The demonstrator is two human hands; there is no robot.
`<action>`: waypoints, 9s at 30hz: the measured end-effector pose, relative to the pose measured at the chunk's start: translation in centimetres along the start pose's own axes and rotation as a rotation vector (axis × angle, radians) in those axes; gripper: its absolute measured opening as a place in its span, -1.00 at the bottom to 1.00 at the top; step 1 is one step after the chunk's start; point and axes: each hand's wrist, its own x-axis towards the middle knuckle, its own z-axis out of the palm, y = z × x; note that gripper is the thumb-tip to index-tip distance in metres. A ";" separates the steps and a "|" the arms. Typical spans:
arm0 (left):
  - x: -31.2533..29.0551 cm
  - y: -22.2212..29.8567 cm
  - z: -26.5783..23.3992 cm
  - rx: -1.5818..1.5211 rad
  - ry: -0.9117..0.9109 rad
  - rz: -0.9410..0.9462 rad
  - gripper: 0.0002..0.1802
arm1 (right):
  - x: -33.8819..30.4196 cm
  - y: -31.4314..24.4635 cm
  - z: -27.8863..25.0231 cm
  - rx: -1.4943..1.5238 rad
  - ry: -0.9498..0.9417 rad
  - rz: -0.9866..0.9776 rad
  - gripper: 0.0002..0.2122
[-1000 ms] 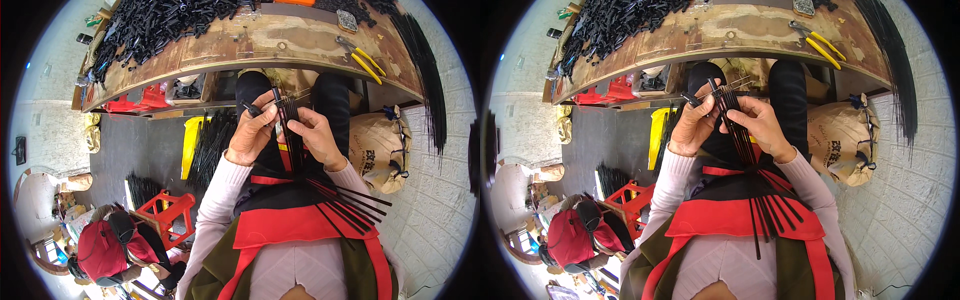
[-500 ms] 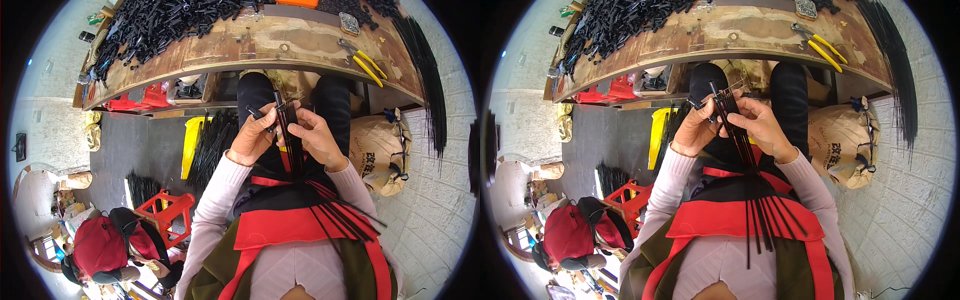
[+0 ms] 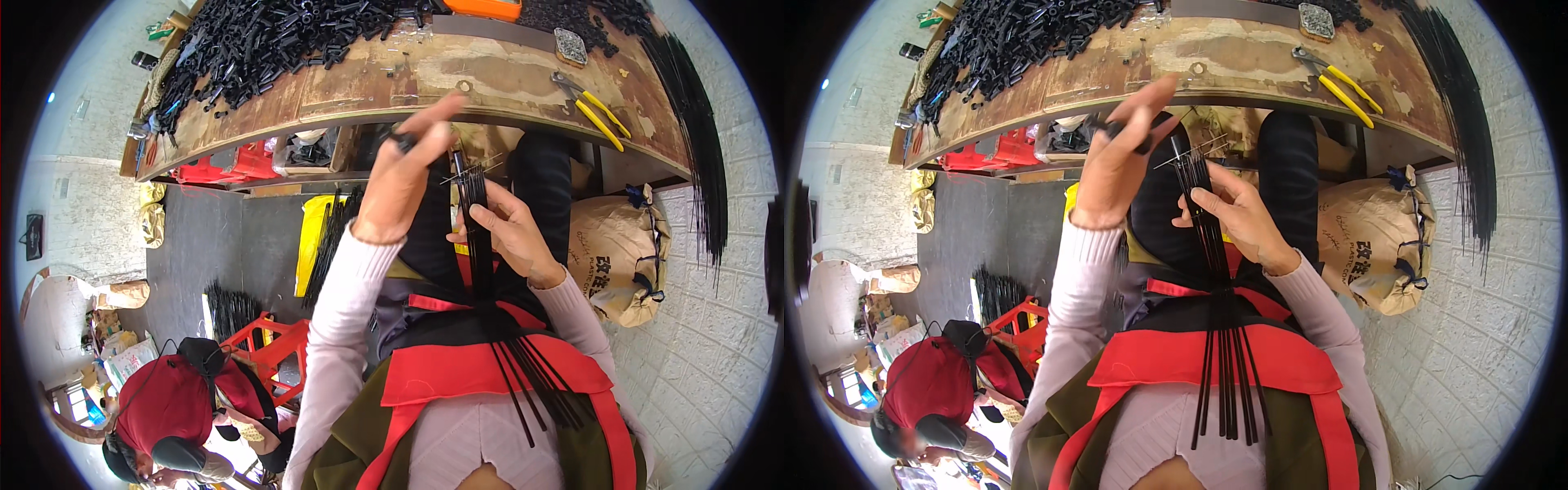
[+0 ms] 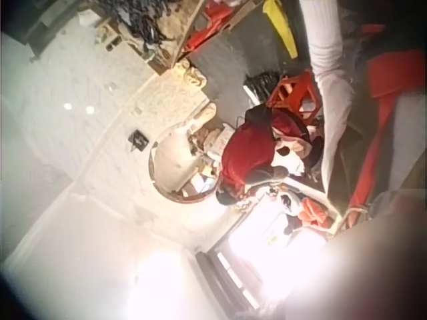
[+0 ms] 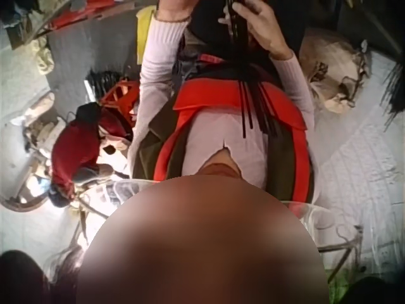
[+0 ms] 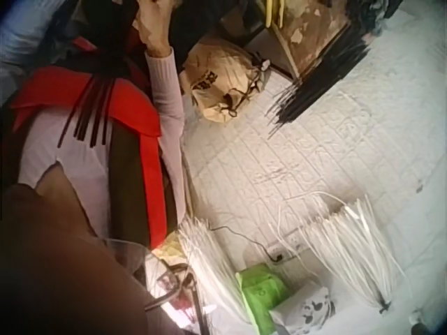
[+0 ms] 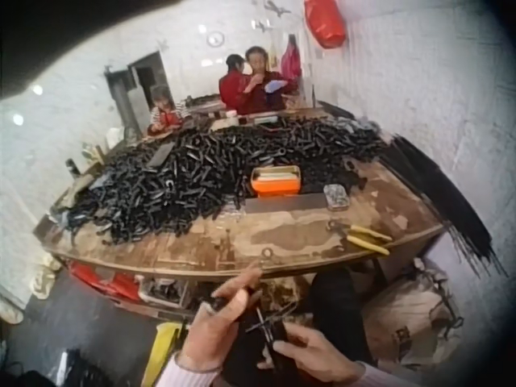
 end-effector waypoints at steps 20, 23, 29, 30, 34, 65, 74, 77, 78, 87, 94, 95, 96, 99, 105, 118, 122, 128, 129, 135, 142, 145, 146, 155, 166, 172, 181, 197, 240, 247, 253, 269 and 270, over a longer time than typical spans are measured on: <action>-0.2 -2.5 -2.4 0.005 0.056 -0.251 -0.66 | 0.4 0.0 -0.1 0.031 0.006 0.025 -0.65; -0.2 -2.5 -2.6 -0.035 0.048 -0.261 -0.63 | 0.3 0.1 0.0 0.024 -0.002 0.037 -0.66; -0.5 -1.6 -1.9 -0.372 -0.038 -0.381 -0.55 | 0.4 0.0 -0.2 -0.007 0.014 0.021 -0.65; -0.7 -1.6 -1.8 -0.399 -0.011 -0.383 -0.53 | 0.4 -0.1 0.0 -0.007 0.013 0.022 -0.66; -0.1 -3.5 -2.4 -0.117 0.107 -0.304 -0.54 | 0.4 0.1 0.2 0.000 0.015 0.019 -0.65; -0.7 -2.7 -1.8 0.029 0.137 -0.281 -0.57 | 0.5 -0.2 -0.1 -0.009 0.052 0.023 -0.64; -2.8 -2.4 0.0 0.068 0.196 -0.053 -0.34 | 0.5 0.0 -0.1 -0.009 0.046 0.005 -0.64; -2.4 -2.4 -0.3 0.129 0.235 -0.077 -0.33 | 0.7 0.0 -0.1 -0.025 0.043 0.003 -0.64; -2.4 -2.5 -0.5 0.130 0.232 -0.078 -0.33 | 0.5 0.1 -0.1 -0.008 0.038 0.004 -0.64; -1.7 -4.0 -3.4 -0.344 -0.005 -0.260 -0.51 | 1.1 0.1 -0.7 0.042 -0.101 0.028 -0.66; -2.3 0.2 -1.5 0.276 0.092 -0.148 -0.68 | 2.0 -0.1 0.6 -0.159 -0.027 -0.251 -0.68; -2.4 0.4 -0.9 0.027 0.063 -0.149 -0.68 | 2.0 -0.2 0.7 -0.208 -0.048 -0.309 -0.68; -2.7 0.5 -0.8 0.046 0.053 -0.158 -0.68 | 1.9 0.1 0.8 -0.189 -0.044 -0.323 -0.68; -3.0 0.2 -0.8 -0.021 0.047 -0.018 -0.67 | 1.7 0.7 1.2 -0.262 0.063 -0.389 -0.70; -2.7 -0.5 -2.2 -0.015 0.077 -0.174 -0.54 | 2.6 0.6 0.6 -0.143 0.036 -0.281 -0.81; -0.6 -0.8 -2.2 -0.042 0.020 -0.246 -0.40 | 4.6 0.5 -1.8 0.029 -0.023 -0.172 -0.86; -0.3 -0.6 -2.5 -0.101 -0.002 -0.293 -0.39 | 4.8 0.3 -2.1 0.074 -0.058 -0.113 -0.91; 0.2 -0.7 -4.2 -0.043 -0.118 -0.373 -0.35 | 4.8 -0.1 -2.3 0.221 -0.108 -0.035 -0.91; 0.3 -0.5 -4.0 -0.098 -0.130 -0.392 -0.43 | 4.9 0.0 -2.4 0.255 -0.127 -0.013 -0.90; 0.5 -1.0 -5.2 0.048 -0.084 -0.377 -0.57 | 5.7 0.7 -3.0 0.375 -0.206 0.058 -0.87; 0.9 -1.0 -4.9 -0.063 -0.124 -0.433 -0.47 | 4.5 1.1 -1.5 0.333 -0.017 -0.086 -0.87; 0.9 -1.3 -5.2 -0.170 -0.167 -0.401 -0.31 | 4.3 1.0 -1.3 0.349 0.002 -0.118 -0.86; 0.9 -1.2 -5.3 -0.168 -0.170 -0.401 -0.31 | 4.4 1.2 -1.3 0.343 0.005 -0.121 -0.85; 0.6 -1.1 -4.8 -0.134 -0.142 -0.357 -0.28 | 4.2 1.6 -0.7 0.258 0.004 -0.221 -0.90; 0.6 -0.4 -5.1 -0.117 -0.158 -0.478 -0.41 | 4.2 0.6 -1.8 0.335 -0.067 -0.039 -0.89; 1.1 -3.3 -4.6 -0.062 -0.107 -0.276 -0.45 | 4.3 1.2 -1.6 0.504 -0.174 0.023 -0.87; -1.1 -2.9 1.7 0.075 0.210 -0.056 -0.59 | 4.1 1.7 1.0 0.434 0.214 -0.369 -0.89; -1.1 -1.1 2.9 0.359 0.209 0.040 -0.76 | 4.7 1.1 0.0 0.533 0.092 -0.308 -0.83; -1.6 -1.4 1.3 0.729 0.089 0.064 -0.77 | 4.0 1.8 -0.2 0.167 0.087 -0.256 -0.82; -1.9 -1.1 2.3 0.700 0.128 0.000 -0.83 | 4.4 3.1 -0.6 0.383 -0.161 -0.184 -0.65; -1.7 -2.0 2.3 0.703 0.135 0.047 -0.85 | 4.3 2.4 -1.1 0.496 -0.195 -0.127 -0.66; 0.6 -3.2 1.3 0.144 -0.080 -0.237 -0.71 | 1.6 -14.1 -14.1 -1.932 0.687 -0.668 -0.62; 0.6 -3.8 1.9 -0.020 -0.103 -0.305 -0.65 | 2.0 -14.7 -15.6 -1.963 0.682 -0.584 -0.61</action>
